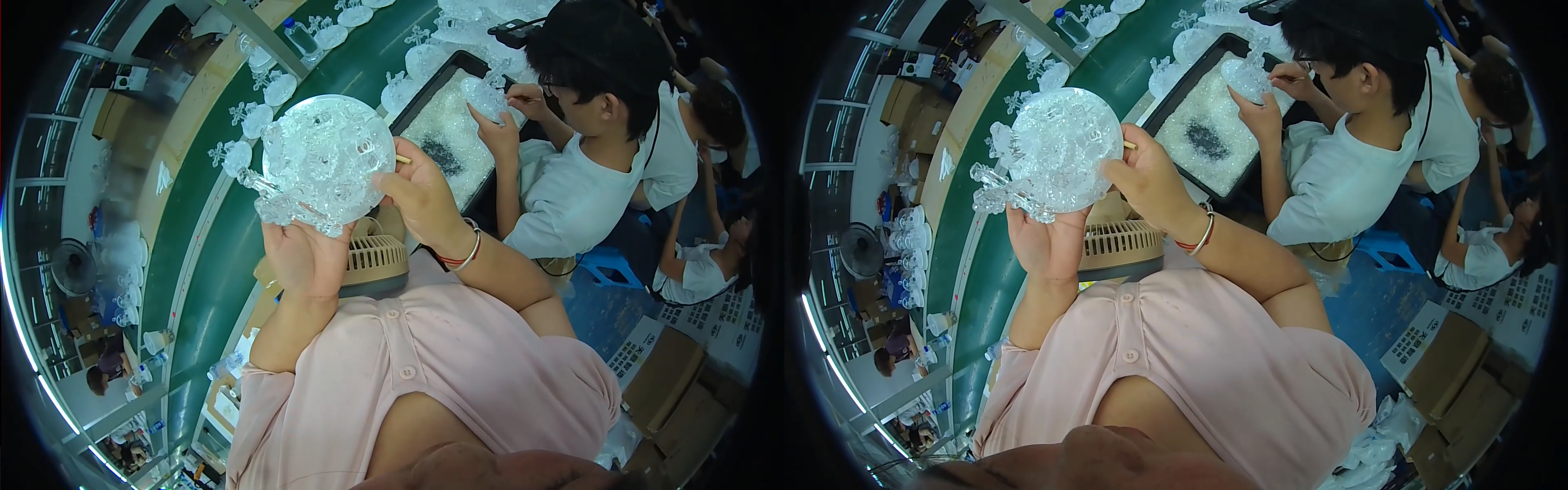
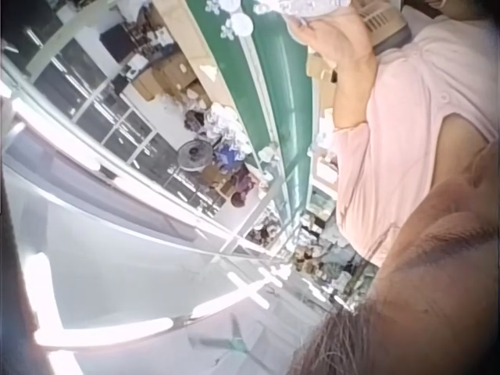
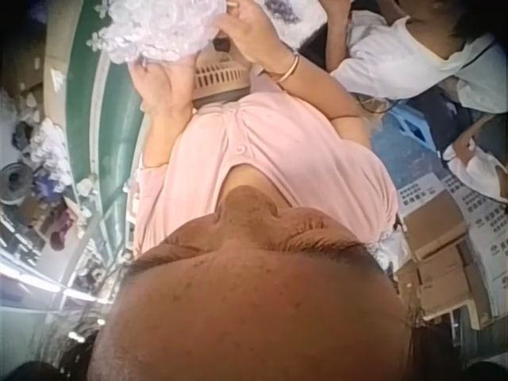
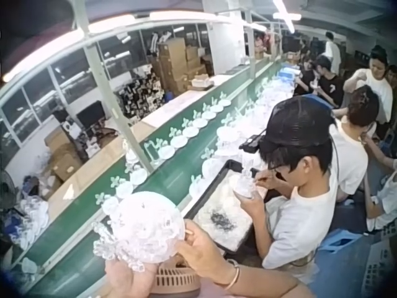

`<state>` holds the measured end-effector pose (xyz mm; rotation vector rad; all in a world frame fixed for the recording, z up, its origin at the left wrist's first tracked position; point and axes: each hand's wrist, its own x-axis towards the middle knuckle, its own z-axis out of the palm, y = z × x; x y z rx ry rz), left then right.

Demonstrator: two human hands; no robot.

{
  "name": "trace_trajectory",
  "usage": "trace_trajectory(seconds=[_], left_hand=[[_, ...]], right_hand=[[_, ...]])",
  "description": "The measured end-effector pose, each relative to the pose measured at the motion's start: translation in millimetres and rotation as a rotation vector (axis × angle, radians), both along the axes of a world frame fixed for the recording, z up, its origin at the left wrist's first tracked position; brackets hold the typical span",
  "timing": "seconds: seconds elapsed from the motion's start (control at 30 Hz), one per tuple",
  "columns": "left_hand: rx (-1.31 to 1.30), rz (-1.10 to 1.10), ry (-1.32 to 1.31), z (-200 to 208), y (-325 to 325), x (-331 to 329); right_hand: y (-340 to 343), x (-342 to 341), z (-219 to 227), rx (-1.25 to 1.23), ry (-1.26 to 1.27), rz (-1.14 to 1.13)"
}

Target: Applying adhesive to translucent star-shaped plastic components to assemble decorative light fixtures.

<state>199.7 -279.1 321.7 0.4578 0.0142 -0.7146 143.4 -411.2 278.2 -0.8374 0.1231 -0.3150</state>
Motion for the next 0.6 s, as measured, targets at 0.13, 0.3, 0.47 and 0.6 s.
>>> trace_trajectory(seconds=[0.13,0.3,0.47,0.6], left_hand=[[-0.119,-0.036,0.007,-2.9,8.4,9.6],[-0.129,-0.010,0.049,6.3,13.8,10.3],[-0.086,0.002,0.145,16.8,11.4,3.1],[-0.020,0.020,0.103,11.1,12.8,-0.2]], right_hand=[[-8.7,-3.4,8.4,0.036,-0.112,-0.023],[-27.5,-13.6,4.5,-0.147,-0.168,-0.210],[-32.1,-24.2,-2.4,-0.387,-0.035,-0.222],[-17.2,-16.6,2.0,-0.384,-0.148,-0.244]])
